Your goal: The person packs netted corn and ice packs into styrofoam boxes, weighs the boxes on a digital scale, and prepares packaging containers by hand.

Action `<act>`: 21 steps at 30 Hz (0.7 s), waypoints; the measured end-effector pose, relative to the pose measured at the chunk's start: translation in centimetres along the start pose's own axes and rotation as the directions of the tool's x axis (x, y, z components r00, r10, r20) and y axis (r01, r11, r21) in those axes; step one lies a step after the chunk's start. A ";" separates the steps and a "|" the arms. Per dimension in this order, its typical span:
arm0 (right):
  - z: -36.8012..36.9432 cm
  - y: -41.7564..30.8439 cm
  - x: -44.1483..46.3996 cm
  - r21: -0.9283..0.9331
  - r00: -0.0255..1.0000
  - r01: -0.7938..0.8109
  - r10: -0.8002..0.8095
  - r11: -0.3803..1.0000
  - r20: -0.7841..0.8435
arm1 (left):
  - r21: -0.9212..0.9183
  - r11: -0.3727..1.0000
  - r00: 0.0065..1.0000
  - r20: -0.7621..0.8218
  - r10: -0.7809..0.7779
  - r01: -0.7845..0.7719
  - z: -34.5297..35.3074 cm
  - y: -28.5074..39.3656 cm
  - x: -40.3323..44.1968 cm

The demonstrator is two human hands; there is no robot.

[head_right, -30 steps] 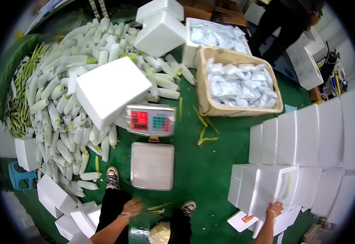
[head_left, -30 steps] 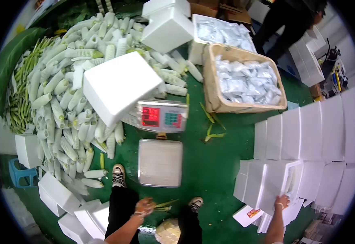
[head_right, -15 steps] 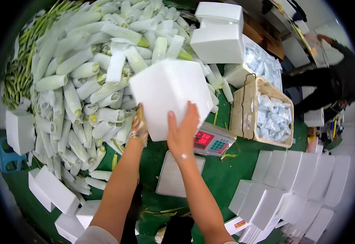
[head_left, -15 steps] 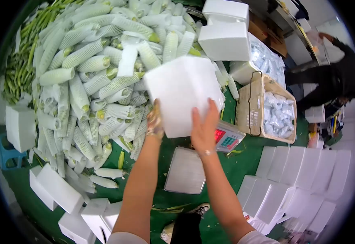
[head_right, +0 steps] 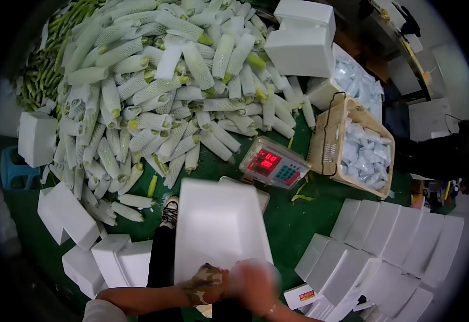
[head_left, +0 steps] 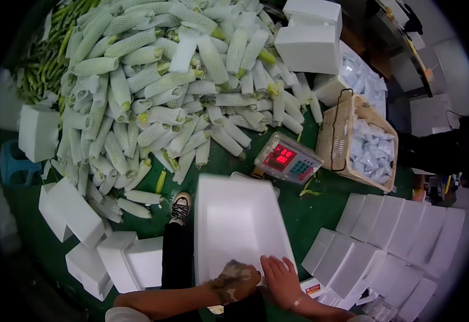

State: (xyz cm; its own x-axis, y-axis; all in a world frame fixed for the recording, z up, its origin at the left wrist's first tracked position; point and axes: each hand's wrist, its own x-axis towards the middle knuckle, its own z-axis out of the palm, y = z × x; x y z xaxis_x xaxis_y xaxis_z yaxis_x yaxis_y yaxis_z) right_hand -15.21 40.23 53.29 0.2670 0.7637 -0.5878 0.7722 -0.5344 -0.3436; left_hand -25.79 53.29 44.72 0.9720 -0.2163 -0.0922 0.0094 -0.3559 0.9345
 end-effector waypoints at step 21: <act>17.9 1.4 25.6 0.577 0.931 -0.056 0.252 0.815 -0.265 | 0.261 0.841 0.725 -0.657 -0.205 0.474 -9.5 -33.4 -10.0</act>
State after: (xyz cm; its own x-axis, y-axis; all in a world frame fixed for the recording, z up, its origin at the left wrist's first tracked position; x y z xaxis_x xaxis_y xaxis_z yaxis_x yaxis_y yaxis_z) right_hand -17.60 52.51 24.67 0.5957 0.6724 -0.4393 0.2812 -0.6870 -0.6701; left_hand -33.55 75.99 17.70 0.8575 0.5135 -0.0320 0.4070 -0.6390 0.6527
